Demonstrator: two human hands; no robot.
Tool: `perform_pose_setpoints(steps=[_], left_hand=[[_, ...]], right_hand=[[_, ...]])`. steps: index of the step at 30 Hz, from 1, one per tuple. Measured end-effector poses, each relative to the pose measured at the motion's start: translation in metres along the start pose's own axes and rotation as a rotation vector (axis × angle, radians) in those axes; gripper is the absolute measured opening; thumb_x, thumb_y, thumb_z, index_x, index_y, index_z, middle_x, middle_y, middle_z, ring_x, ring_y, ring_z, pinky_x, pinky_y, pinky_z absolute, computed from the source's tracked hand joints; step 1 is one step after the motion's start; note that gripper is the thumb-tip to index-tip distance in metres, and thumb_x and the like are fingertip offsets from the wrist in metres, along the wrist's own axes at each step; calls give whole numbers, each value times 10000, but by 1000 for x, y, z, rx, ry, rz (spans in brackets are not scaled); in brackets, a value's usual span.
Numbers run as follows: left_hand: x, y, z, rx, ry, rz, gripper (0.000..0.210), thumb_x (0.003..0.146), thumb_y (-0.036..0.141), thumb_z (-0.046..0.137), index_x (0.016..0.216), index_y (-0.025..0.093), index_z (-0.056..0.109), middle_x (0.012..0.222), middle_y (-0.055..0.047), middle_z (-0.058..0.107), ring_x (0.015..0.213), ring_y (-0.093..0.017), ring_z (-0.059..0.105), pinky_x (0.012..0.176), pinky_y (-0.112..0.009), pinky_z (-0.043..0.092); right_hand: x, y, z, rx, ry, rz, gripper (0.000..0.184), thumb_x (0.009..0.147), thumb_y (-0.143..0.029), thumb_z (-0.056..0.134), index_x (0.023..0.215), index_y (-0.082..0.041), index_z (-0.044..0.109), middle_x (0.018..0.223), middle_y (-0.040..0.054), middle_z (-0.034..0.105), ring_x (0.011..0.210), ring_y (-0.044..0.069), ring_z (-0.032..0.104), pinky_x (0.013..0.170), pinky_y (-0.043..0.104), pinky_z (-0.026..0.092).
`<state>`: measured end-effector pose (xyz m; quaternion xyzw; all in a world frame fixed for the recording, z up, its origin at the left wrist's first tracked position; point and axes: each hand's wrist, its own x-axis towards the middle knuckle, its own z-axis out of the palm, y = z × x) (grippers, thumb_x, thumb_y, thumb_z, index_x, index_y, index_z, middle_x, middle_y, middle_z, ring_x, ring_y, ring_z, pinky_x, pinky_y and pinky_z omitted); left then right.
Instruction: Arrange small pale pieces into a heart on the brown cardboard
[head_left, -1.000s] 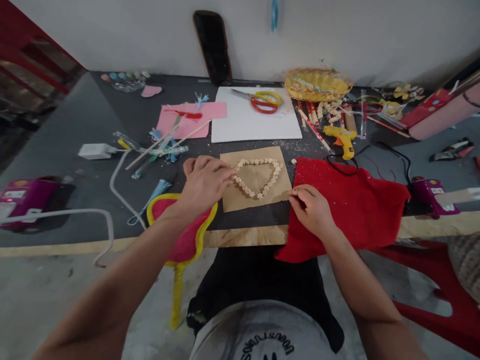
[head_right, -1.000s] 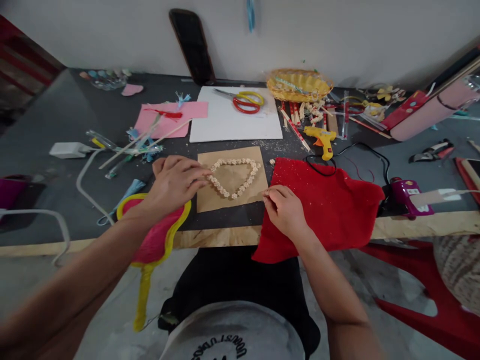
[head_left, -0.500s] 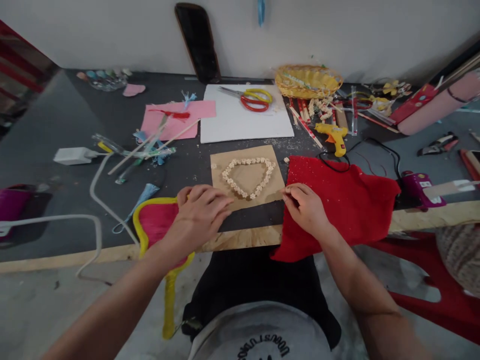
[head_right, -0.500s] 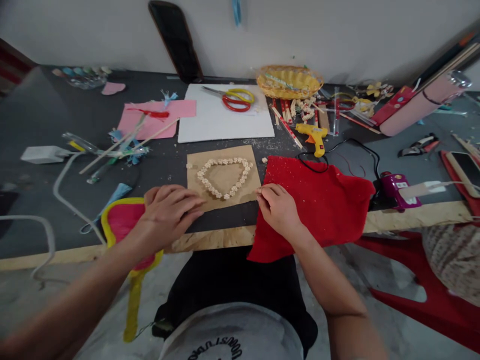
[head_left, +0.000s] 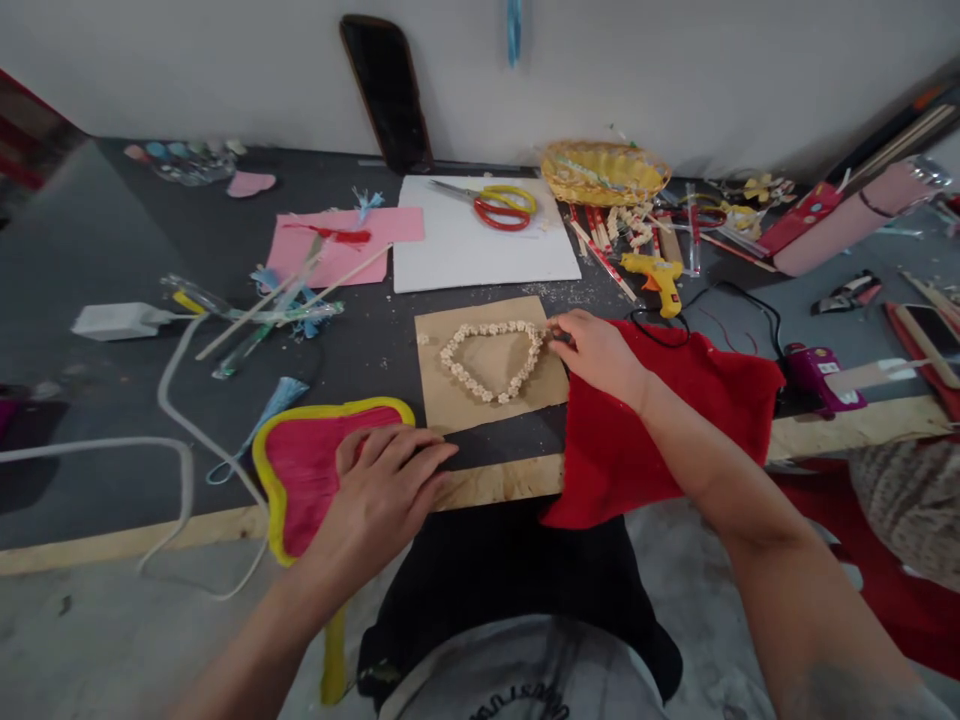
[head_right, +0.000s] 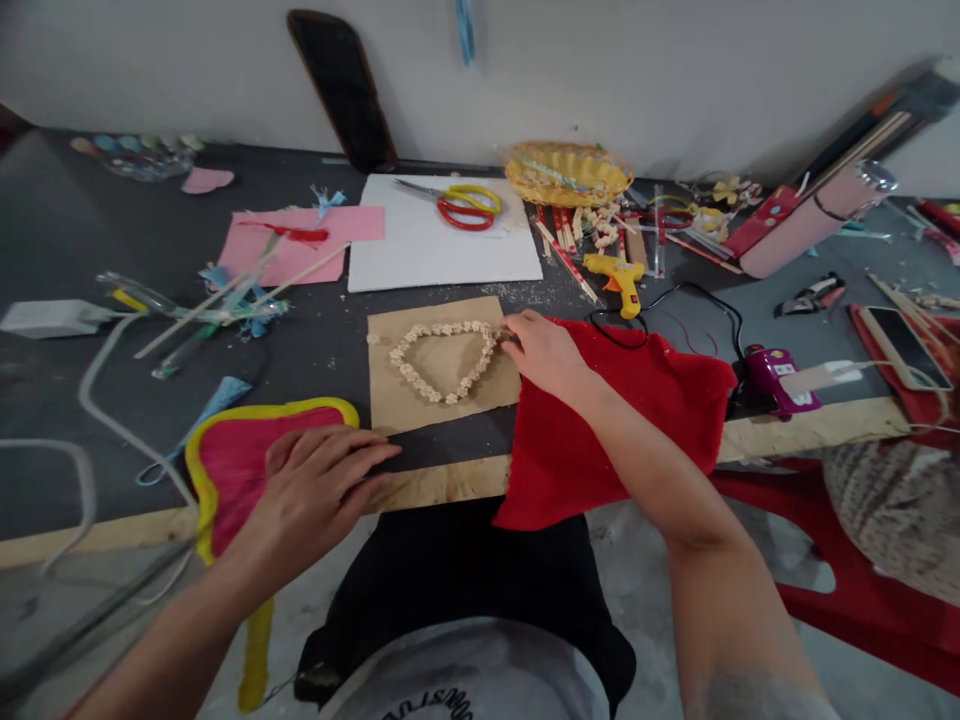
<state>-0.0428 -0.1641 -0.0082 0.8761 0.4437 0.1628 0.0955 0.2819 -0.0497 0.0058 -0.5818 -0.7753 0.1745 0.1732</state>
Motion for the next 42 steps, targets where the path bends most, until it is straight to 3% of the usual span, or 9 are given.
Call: perform_pose_setpoints(steps=[9,26,31,37,42], left_hand=[[-9,3,0,-5,43,-52,221,995,301,551,1111,304,739,1158,-57,739,1161,-313,604,1067,-560,404],[-13,5,1,-34,56,-32,213,996,252,558,1121,287,727,1154,-59,741,1153,-305,597,1047,-560,438],[-13,6,-2,-34,70,-22,196,987,237,577,1098,262,737,1151,-61,743,1142,-296,587,1031,-525,461],[-10,7,-3,24,112,24,180,986,231,587,1075,244,743,1112,-59,755,1113,-297,599,1009,-525,438],[-8,9,-5,36,146,62,168,981,211,592,1079,234,727,1086,-58,751,1101,-290,601,998,-511,445]], right_hand=[[4,0,5,-91,-17,2,219,942,-173,582,1132,-208,684,1158,98,699,1026,241,668,876,358,532],[3,0,-2,-133,28,16,112,917,-167,565,987,-210,642,1037,90,734,939,233,673,800,329,497],[-19,-15,-20,-234,73,27,114,900,-154,543,961,-202,627,1005,99,730,861,227,670,693,306,448],[-57,-39,-36,-342,-96,-37,107,941,-181,513,952,-186,620,919,85,698,769,204,638,628,290,371],[-71,-37,-40,-367,-131,15,148,983,-192,476,983,-175,624,935,91,695,777,198,635,640,291,367]])
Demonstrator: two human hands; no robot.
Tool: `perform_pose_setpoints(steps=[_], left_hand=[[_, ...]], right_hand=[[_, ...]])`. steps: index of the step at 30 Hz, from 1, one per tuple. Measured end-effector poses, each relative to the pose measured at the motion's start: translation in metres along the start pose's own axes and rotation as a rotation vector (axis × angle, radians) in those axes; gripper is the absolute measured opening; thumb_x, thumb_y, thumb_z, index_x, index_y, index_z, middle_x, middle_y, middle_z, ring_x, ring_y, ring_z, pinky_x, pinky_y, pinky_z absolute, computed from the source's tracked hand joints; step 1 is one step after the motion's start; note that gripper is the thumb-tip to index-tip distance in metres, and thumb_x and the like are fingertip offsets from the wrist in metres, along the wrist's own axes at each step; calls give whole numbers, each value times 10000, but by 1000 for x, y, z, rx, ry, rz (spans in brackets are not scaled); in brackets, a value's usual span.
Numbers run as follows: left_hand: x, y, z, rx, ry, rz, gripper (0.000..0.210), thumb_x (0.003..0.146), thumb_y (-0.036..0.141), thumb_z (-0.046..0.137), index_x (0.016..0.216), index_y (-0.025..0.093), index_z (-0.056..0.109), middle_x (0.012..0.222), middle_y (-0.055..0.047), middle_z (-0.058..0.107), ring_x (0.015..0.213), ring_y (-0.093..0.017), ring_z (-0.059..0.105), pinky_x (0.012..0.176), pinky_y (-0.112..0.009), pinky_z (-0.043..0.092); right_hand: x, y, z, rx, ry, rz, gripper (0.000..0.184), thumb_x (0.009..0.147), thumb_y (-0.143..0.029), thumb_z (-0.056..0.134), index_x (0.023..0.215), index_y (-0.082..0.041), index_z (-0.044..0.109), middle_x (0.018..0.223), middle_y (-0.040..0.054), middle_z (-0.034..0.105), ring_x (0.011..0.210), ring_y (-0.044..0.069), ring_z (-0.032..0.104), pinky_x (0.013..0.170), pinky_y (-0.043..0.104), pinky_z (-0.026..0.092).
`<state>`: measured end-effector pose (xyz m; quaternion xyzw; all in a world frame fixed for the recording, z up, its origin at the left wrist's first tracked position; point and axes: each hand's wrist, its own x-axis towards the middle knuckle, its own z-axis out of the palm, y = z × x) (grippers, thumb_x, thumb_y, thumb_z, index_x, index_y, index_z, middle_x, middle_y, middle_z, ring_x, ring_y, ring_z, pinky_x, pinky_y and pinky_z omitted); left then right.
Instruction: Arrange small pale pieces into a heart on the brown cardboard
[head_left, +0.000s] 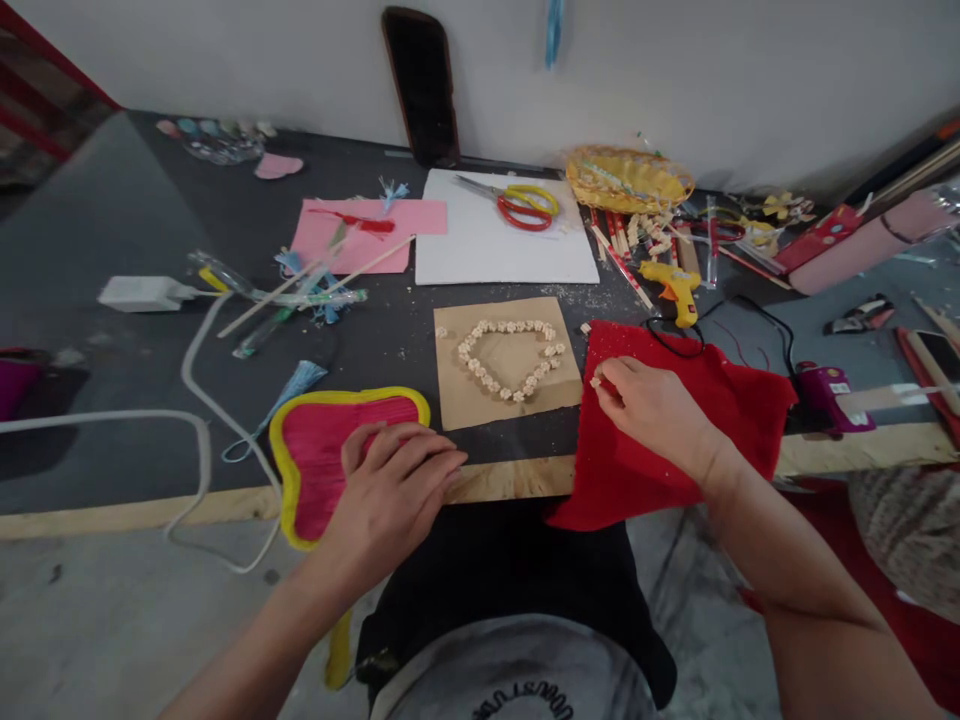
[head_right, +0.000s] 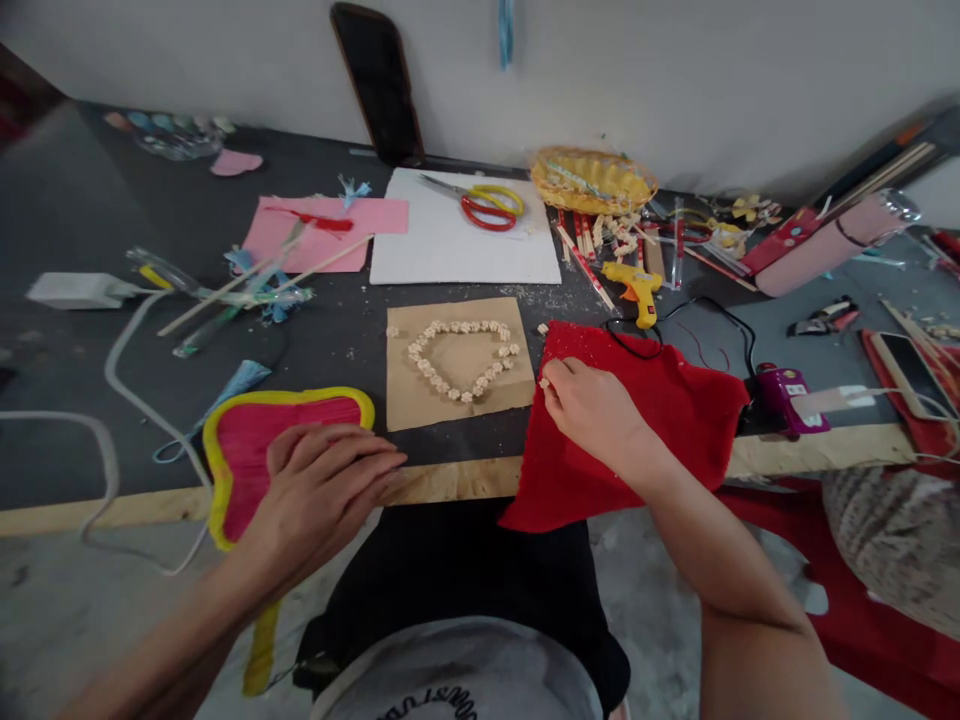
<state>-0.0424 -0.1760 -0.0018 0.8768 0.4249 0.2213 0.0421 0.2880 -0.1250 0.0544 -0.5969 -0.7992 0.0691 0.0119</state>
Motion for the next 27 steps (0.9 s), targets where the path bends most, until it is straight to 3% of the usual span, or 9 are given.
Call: perform_pose_setpoints(steps=[9,15,21,27], left_hand=[[0,3,0,-5,-5,10,193,1003,220,541,1103,231,706,1074,-64,743,1090,-288,595,989,-513,457],[14,7,-8,-20,-24,49,204,1015,245,527,1110,219,706,1089,-68,742,1084,-287,598,981,-509,453],[76,16,-11,-21,-31,120,240,1024,316,509,1105,279,732,1051,-40,743,1060,-257,605,952,-458,457],[155,41,22,187,-177,203,225,969,174,543,1053,252,736,1076,-74,744,1155,-326,573,994,-592,387]], right_hand=[[-2,8,7,5,-16,11,184,1020,-258,473,1007,-170,634,988,96,701,831,211,653,671,303,405],[0,11,5,44,-82,-70,270,930,-58,457,1059,-193,652,1151,89,696,1004,213,652,761,295,449],[7,10,9,107,-57,-96,174,999,-289,578,1098,-172,661,1087,107,694,990,239,654,850,336,485],[7,9,17,120,-58,-69,153,958,-237,649,1082,-149,664,1047,112,681,936,222,646,845,319,490]])
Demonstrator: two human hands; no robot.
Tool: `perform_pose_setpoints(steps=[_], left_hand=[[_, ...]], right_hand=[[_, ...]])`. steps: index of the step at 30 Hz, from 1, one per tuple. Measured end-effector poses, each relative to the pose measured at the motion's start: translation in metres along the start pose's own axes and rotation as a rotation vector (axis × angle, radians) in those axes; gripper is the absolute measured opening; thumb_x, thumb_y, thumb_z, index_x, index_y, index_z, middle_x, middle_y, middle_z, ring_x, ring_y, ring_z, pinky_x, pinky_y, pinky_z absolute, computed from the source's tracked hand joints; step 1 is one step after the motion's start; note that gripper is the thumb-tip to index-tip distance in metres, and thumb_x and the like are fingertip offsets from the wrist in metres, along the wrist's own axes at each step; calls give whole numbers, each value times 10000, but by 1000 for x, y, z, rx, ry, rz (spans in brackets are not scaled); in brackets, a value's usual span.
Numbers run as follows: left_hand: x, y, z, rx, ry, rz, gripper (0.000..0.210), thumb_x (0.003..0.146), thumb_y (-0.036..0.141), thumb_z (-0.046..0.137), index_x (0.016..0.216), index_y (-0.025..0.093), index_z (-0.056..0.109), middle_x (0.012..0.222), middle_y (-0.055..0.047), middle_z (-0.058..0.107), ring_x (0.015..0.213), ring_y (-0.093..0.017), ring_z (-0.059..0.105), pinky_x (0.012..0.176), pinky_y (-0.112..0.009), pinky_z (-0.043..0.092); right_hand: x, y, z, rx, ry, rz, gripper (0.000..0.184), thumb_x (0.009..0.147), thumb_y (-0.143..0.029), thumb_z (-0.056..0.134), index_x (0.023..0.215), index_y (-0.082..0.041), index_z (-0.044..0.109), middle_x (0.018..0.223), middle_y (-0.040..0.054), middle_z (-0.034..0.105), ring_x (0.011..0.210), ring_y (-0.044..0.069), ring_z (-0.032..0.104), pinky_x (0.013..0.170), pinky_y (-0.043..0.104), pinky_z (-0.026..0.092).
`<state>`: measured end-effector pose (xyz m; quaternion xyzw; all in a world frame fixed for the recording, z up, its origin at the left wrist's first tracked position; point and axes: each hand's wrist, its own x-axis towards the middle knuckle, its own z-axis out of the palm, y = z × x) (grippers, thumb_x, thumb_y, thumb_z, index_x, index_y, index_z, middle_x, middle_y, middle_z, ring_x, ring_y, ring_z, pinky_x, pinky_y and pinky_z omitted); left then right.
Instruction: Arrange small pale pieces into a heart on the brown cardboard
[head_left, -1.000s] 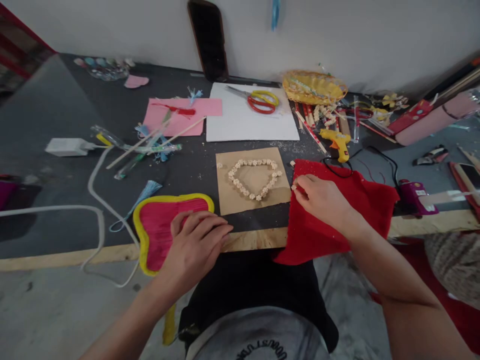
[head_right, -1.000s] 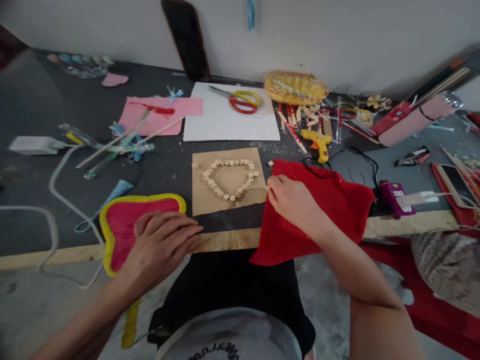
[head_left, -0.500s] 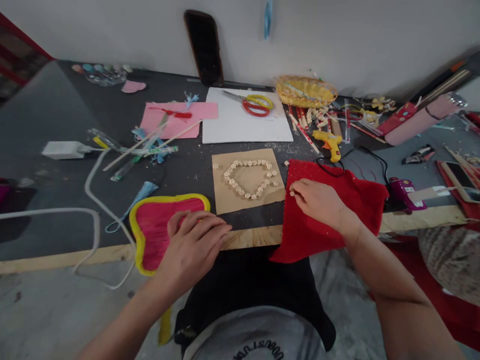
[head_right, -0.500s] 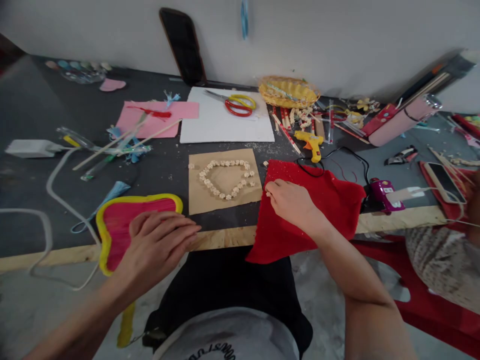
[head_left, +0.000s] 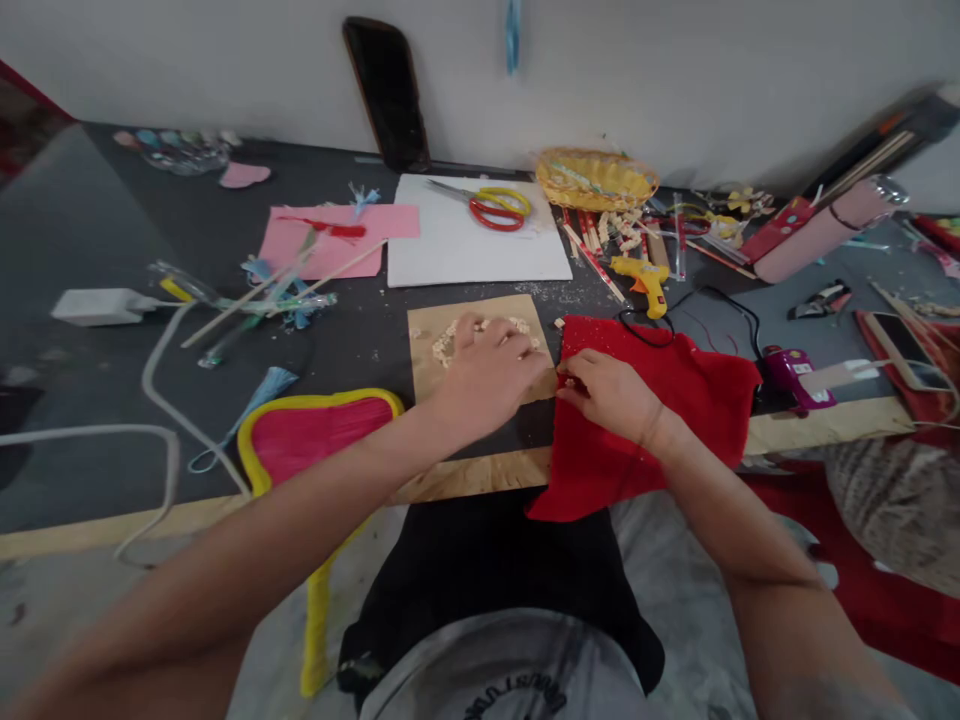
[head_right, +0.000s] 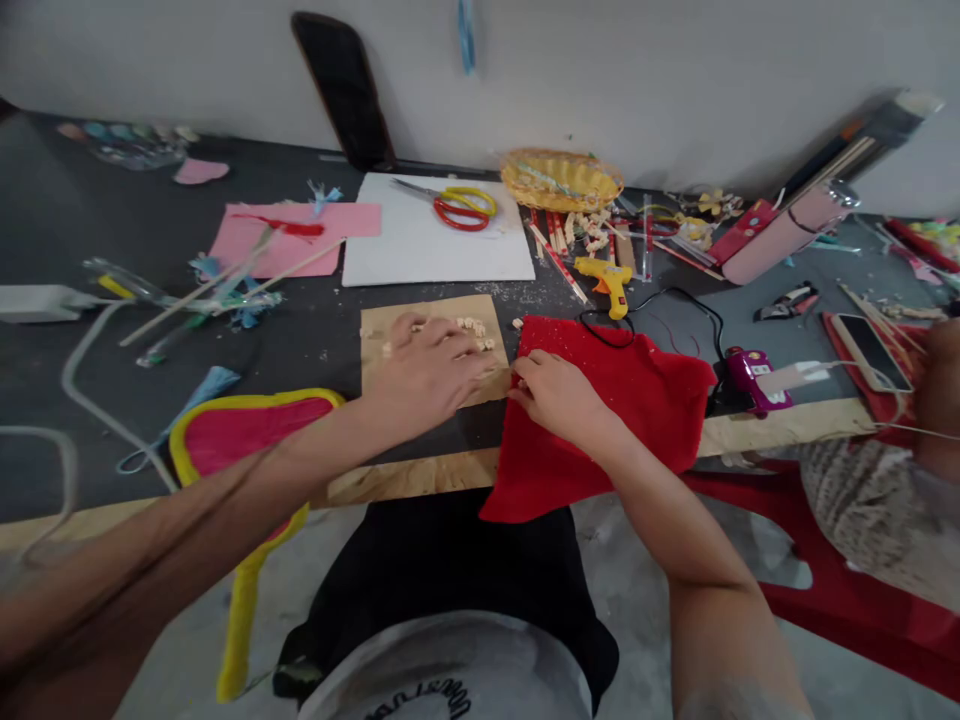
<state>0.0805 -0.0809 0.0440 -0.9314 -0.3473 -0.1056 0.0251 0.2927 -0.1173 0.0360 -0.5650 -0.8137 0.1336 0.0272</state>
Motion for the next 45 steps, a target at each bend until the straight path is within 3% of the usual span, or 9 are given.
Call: perform_pose_setpoints(steps=[8,14,20,23,27,32,35,39,45], left_hand=[[35,-2,27,82,-53,22,260,950,102,552,835,242,739,925,-51,722,1111,-278,539,1069,-598,327],[19,-32,-17,-151,158,-202,194,1008,382,568,969,268,720,998,-15,763,1104,-263,576,1022,-515,364],[-18,-56,-47,-327,277,-374,280,1038,368,471,1138,215,684,1038,-16,744,1020,-206,595,995,-405,438],[-31,-57,-43,-346,280,-351,297,1041,391,455,1071,232,705,955,-4,737,959,-197,592,943,-377,455],[-41,-61,-33,-390,266,-427,246,989,427,514,986,272,706,895,12,729,944,-203,611,870,-362,468],[-42,-72,-24,-568,218,-571,206,889,436,601,958,254,668,939,-8,715,886,-181,654,751,-312,491],[-35,-76,-18,-605,172,-519,301,909,434,561,1075,230,707,998,-35,748,910,-194,681,788,-327,509],[-22,-77,-11,-514,117,-382,319,938,452,535,1042,263,770,943,-25,772,885,-213,686,842,-356,496],[-9,-72,6,-395,78,-237,262,971,371,528,1064,309,765,1042,-3,790,1021,-241,665,933,-410,444]], right_hand=[[-2,8,4,121,47,-7,155,962,-116,525,1006,-148,670,1056,128,709,963,224,663,871,328,501],[-29,51,-18,284,404,206,118,963,-276,555,1010,-218,646,942,58,743,836,200,691,786,329,516],[-51,83,-36,204,704,414,163,979,-330,494,982,-251,637,971,79,747,814,218,676,797,383,522],[-47,70,-32,234,629,341,181,988,-376,522,957,-255,654,943,73,746,861,231,682,797,375,520],[-35,40,-18,313,258,76,187,996,-310,517,946,-222,675,953,58,730,876,196,682,815,326,511],[-18,20,-12,237,-26,-90,274,1007,-283,498,1199,-209,679,1022,65,737,954,203,679,815,312,493],[2,19,-15,267,-15,-2,332,980,-393,593,1242,-201,661,876,30,729,811,190,668,719,290,475],[38,21,-8,265,122,2,182,944,-207,582,1089,-198,692,1110,80,747,970,203,681,845,311,496],[63,14,4,150,49,17,112,915,-187,623,1006,-183,688,1032,84,727,975,220,661,832,308,477]])
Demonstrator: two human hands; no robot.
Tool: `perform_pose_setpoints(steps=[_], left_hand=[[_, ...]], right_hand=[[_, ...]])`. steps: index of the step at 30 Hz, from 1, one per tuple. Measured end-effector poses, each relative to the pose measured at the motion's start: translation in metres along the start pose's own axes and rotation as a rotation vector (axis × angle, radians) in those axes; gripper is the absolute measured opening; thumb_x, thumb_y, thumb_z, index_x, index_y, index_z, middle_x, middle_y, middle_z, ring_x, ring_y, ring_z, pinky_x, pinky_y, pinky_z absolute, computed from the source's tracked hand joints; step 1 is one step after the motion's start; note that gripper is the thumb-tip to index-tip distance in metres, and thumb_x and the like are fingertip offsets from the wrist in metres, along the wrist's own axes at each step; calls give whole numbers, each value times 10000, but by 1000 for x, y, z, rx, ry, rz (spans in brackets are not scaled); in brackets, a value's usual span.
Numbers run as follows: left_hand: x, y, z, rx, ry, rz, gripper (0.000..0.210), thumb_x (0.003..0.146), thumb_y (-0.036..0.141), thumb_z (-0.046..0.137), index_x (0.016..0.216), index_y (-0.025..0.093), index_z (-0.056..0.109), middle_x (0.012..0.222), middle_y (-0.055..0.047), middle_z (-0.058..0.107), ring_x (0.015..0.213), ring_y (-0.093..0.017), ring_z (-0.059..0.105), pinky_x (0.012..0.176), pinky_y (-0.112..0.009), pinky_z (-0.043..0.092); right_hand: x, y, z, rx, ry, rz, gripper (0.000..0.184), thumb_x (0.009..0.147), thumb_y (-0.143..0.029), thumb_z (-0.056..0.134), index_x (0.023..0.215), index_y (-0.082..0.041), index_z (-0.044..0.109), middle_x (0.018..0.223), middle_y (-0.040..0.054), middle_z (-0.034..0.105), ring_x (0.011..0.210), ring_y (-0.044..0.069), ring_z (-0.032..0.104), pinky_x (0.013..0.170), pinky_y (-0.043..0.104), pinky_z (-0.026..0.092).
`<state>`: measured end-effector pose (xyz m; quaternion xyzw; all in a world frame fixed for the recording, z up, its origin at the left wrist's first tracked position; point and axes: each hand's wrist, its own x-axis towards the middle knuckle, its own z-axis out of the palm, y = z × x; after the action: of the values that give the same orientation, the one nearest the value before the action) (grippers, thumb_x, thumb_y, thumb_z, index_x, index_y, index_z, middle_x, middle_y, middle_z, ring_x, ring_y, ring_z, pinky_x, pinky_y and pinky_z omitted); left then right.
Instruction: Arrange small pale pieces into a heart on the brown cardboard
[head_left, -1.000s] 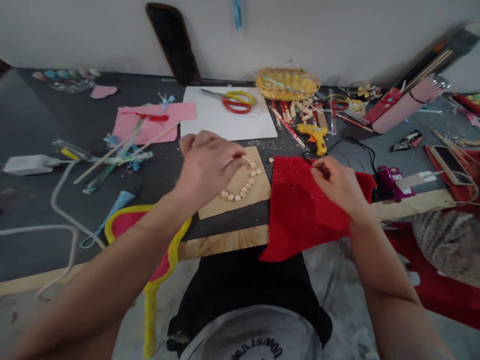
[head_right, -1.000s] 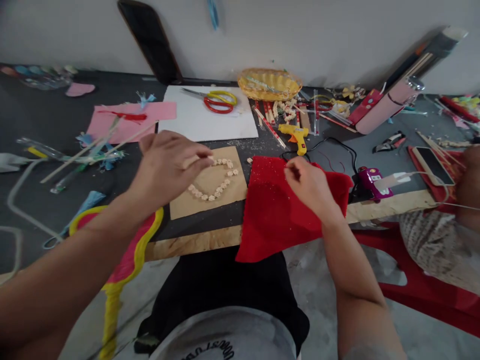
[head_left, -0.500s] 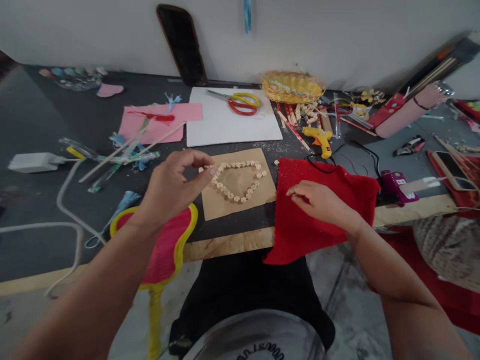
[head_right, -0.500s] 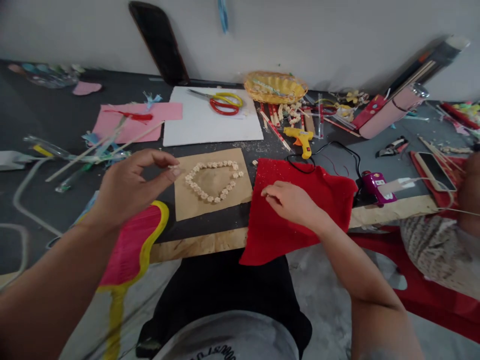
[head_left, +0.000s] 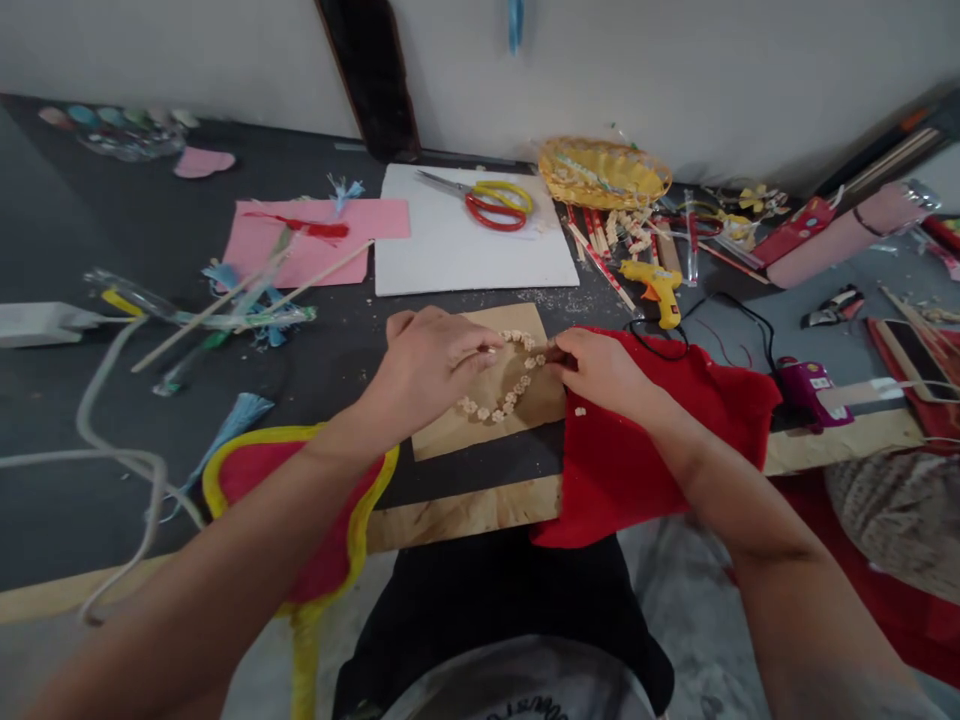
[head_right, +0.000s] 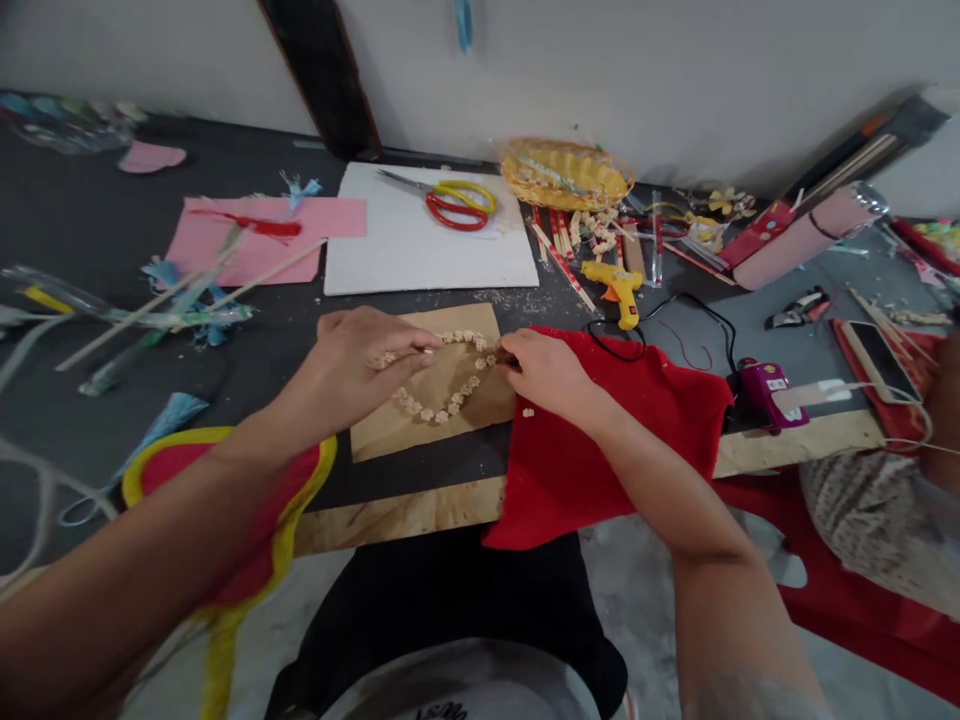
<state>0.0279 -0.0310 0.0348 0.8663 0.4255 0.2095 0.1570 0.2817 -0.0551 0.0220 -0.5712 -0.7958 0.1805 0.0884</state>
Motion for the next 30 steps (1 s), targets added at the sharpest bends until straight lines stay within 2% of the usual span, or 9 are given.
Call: perform_pose_setpoints(steps=[4,7,9,15,23,30], left_hand=[[0,3,14,65,-44,106,298,1006,317,460,1085,302,747,1071,-10,776,1050,-265,634,968,-470,415],[-1,6,23,123,-17,122,324,1012,300,424,1101,298,735,1057,-22,768,1040,-268,626,975,-484,408],[-1,7,26,144,-39,132,314,998,275,436,1097,291,734,1044,-32,761,1029,-266,618,964,-475,420],[-1,14,26,223,-92,141,300,964,198,494,1071,305,752,1021,-51,750,1046,-314,573,987,-571,376],[-3,15,28,179,-156,156,300,978,194,475,1134,281,717,1130,-33,724,1089,-284,536,1008,-486,385],[-5,17,31,218,-132,135,310,994,190,443,1128,277,709,1105,-38,726,1125,-304,535,1051,-553,326]], right_hand=[[0,-3,1,-15,-13,8,77,937,-201,611,965,-183,680,995,77,717,936,209,656,796,293,459],[1,-2,2,7,2,25,79,949,-212,610,973,-183,678,1010,79,720,917,197,660,775,280,452],[2,0,4,28,23,44,87,959,-235,609,975,-185,678,1018,80,723,912,194,663,767,277,454],[5,1,10,44,45,30,140,998,-283,565,1028,-208,680,1101,79,731,1024,214,665,812,288,472],[6,2,13,28,35,27,169,1016,-301,553,1073,-214,686,1135,81,737,1055,224,670,839,302,479],[6,6,14,13,47,-4,133,1001,-271,585,1033,-204,695,1082,77,742,1043,227,674,862,311,490]])
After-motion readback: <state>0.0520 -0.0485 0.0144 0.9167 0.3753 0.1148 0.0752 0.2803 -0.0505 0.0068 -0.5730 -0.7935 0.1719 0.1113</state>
